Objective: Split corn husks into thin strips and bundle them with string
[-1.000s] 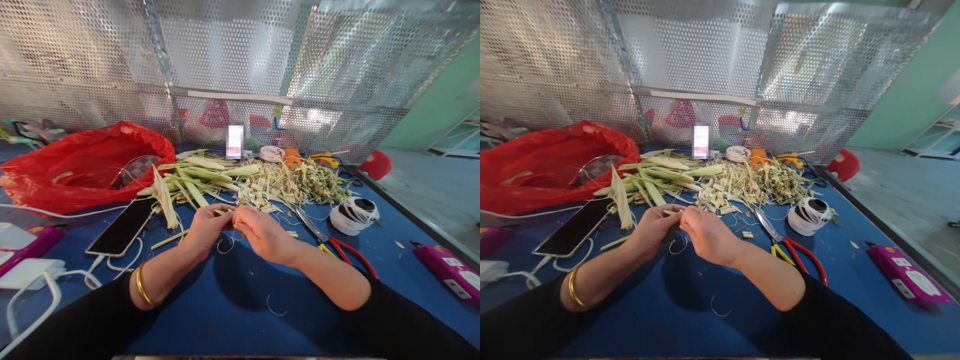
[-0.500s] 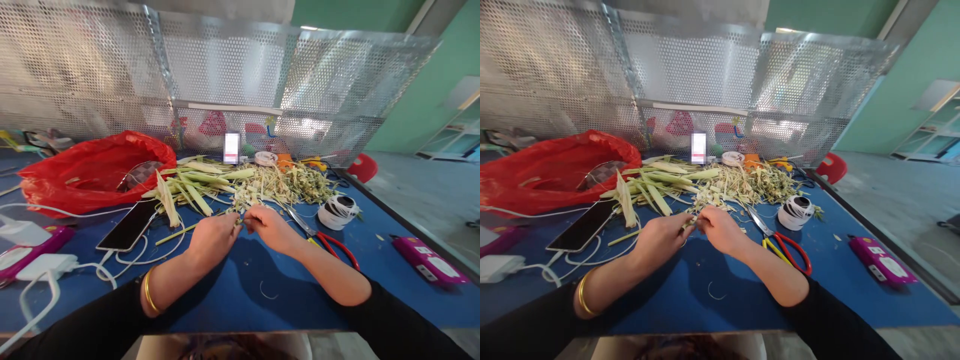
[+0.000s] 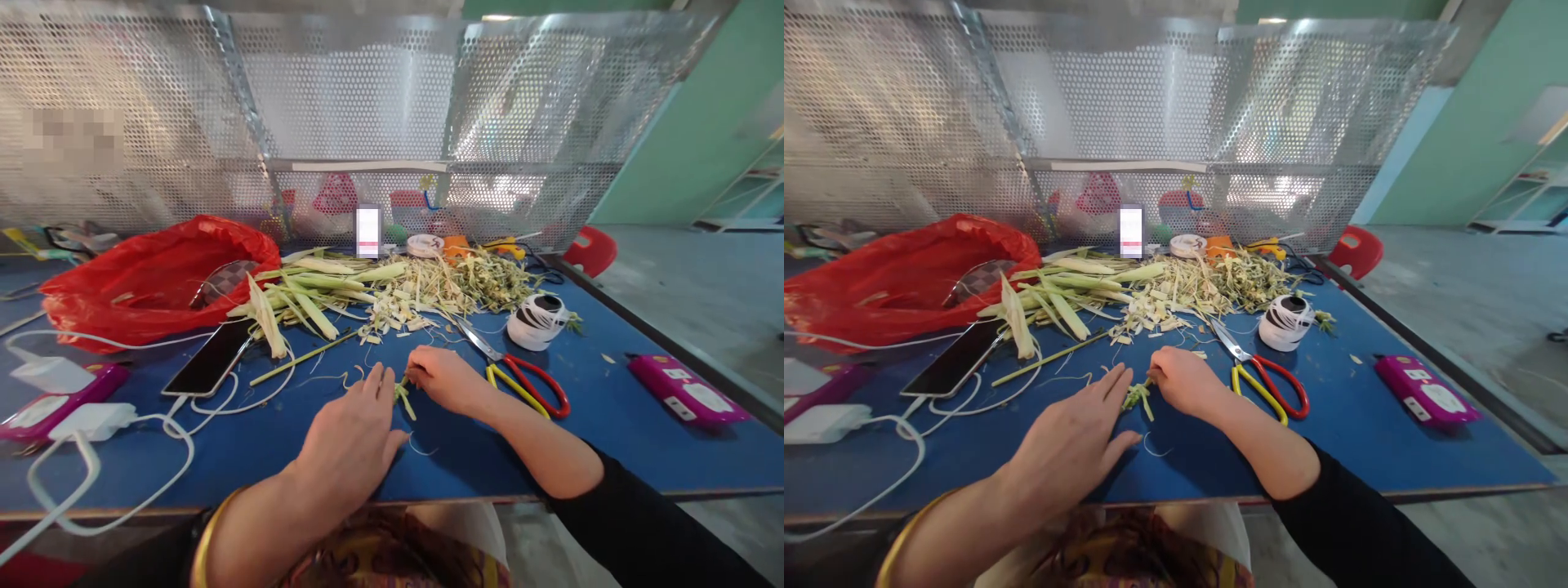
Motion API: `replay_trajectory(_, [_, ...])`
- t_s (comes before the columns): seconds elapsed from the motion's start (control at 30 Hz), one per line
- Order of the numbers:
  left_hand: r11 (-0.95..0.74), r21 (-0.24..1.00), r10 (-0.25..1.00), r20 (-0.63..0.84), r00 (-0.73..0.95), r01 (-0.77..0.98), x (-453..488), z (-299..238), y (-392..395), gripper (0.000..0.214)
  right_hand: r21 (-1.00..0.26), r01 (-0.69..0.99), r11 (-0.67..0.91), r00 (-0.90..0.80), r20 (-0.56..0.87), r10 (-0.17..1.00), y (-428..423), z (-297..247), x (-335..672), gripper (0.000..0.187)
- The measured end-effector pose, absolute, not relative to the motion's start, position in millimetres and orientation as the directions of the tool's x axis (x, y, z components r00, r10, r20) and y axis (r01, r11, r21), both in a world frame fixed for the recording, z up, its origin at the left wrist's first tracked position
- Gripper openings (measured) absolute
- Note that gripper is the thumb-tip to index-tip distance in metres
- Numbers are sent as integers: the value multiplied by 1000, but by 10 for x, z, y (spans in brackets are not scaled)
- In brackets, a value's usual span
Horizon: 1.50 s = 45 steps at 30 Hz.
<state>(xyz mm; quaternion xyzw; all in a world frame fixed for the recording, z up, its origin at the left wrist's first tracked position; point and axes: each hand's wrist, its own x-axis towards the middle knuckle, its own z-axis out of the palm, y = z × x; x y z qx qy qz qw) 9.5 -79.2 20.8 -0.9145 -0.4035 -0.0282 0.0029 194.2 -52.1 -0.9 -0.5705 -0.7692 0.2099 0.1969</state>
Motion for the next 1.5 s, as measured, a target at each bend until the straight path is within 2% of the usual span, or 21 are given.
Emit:
replay_trajectory(0.1, [-633,102,774,78,628,767,-79,368,-711,39,-513,816,266,-276,59,959,-555,-3,1930,17])
replay_trajectory(0.23, [-624,160,781,150,606,765,-180,438,-463,28,-450,852,266,-278,42,960,-596,43,1928,16])
replay_trajectory(0.3, [-688,171,725,130,676,705,-148,388,-362,28,-452,849,273,-283,47,958,-611,65,1931,16])
replay_trajectory(0.43, [-826,94,563,75,823,556,-37,226,-251,24,-535,793,290,-285,94,954,-619,75,1939,16])
replay_trajectory(0.57, [-874,9,484,82,871,485,-23,118,-213,26,-610,743,274,-279,89,956,-600,43,1941,16])
replay_trajectory(0.63, [-877,29,480,88,873,480,-54,97,-207,28,-624,734,269,-278,85,957,-589,22,1935,16])
replay_trajectory(0.7, [-851,124,522,95,848,510,-91,104,-197,26,-633,724,274,-282,90,955,-581,5,1927,15])
replay_trajectory(0.8, [-739,341,636,73,768,580,-135,170,-155,20,-627,727,280,-290,90,953,-578,2,1915,14])
replay_trajectory(0.9, [-626,468,710,12,704,623,-145,268,-71,18,-627,725,283,-305,76,949,-583,21,1909,14])
replay_trajectory(1.0, [-546,587,717,-43,696,598,-112,323,16,18,-644,706,293,-331,66,941,-589,39,1903,13])
replay_trajectory(1.07, [-463,709,700,-76,710,532,-69,317,46,19,-652,699,293,-339,58,939,-591,45,1901,13])
replay_trajectory(1.17, [-199,885,641,-207,739,421,5,266,41,22,-655,697,291,-344,50,938,-590,48,1904,15])
replay_trajectory(1.3, [156,912,564,-398,724,380,80,188,24,29,-655,690,308,-359,60,931,-588,51,1910,16])
replay_trajectory(1.4, [273,889,566,-458,685,368,102,140,56,30,-680,664,311,-355,78,931,-590,60,1915,15])
replay_trajectory(1.5, [330,879,578,-476,663,344,101,105,92,22,-724,636,268,-333,56,941,-587,73,1925,17])
